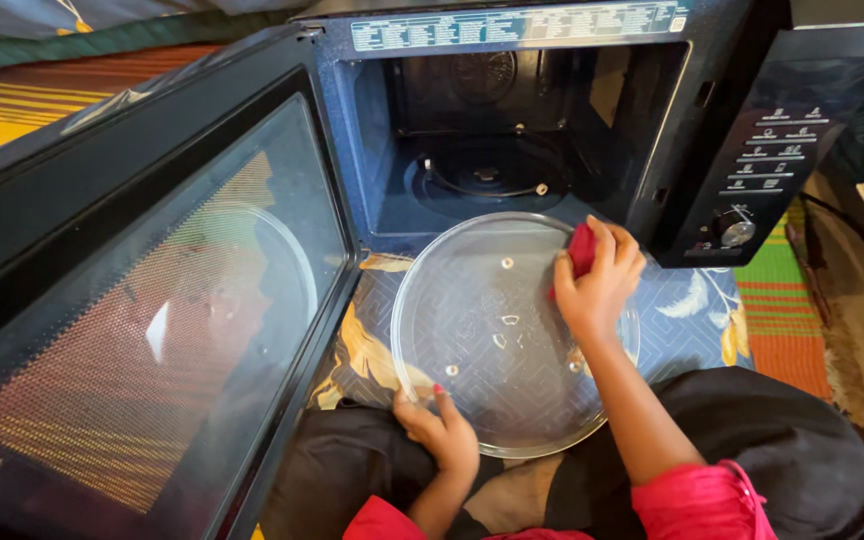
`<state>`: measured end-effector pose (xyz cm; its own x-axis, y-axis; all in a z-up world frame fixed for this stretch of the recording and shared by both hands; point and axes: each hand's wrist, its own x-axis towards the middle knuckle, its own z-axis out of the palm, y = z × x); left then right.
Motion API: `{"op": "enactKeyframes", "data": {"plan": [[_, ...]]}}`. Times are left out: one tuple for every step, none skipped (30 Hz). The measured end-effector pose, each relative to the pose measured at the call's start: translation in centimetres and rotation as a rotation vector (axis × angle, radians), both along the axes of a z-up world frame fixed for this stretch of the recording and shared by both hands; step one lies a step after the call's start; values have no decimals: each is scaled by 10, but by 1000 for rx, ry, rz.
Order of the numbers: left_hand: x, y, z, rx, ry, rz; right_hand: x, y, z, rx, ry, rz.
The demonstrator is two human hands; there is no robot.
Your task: The person cleans a microwave turntable using a red cloth. They wipe both sides of the glass plate while sitting on the floor in front of an open microwave.
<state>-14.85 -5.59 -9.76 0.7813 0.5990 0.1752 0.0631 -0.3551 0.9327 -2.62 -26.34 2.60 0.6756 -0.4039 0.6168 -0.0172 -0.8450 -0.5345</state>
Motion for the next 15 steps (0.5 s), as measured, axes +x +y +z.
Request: {"op": "enactKeyframes", "data": {"plan": [[-4,-4,-3,10,21,-1,7,2,4,-17,-12,29],[-8,-9,-6,-16,15,-5,13,3,9,-35,-26,56],[-11,-14,-8,-42,10,-9,20,4,14,-54,-39,82],[-14,-19,-9,-69,4,-13,27,6,18,-66,-14,89],[-16,-22,-9,-87,19,-31,35,10,22,-78,12,95],[-20,-25,-8,-103,38,-49,40,14,25,-89,40,101],[-22,-27,-8,-120,56,-67,44,18,27,-146,69,72],[-24,-27,-7,-164,83,-77,46,23,27,-202,101,43],[-24,-27,-7,-207,109,-86,48,28,27,-259,134,15],[-22,-26,-7,-251,132,-95,48,34,26,-275,140,9],[-22,-24,-8,-256,140,-91,45,39,24,-291,146,4],[-21,-23,-8,-260,147,-86,42,44,21,-307,153,-1],[-20,-22,-9,-264,155,-82,41,47,19,-313,170,33],[-19,-19,-9,-281,162,-88,39,50,17,-321,189,69],[-16,-13,-8,-298,168,-95,38,52,18,-328,207,105]]}}
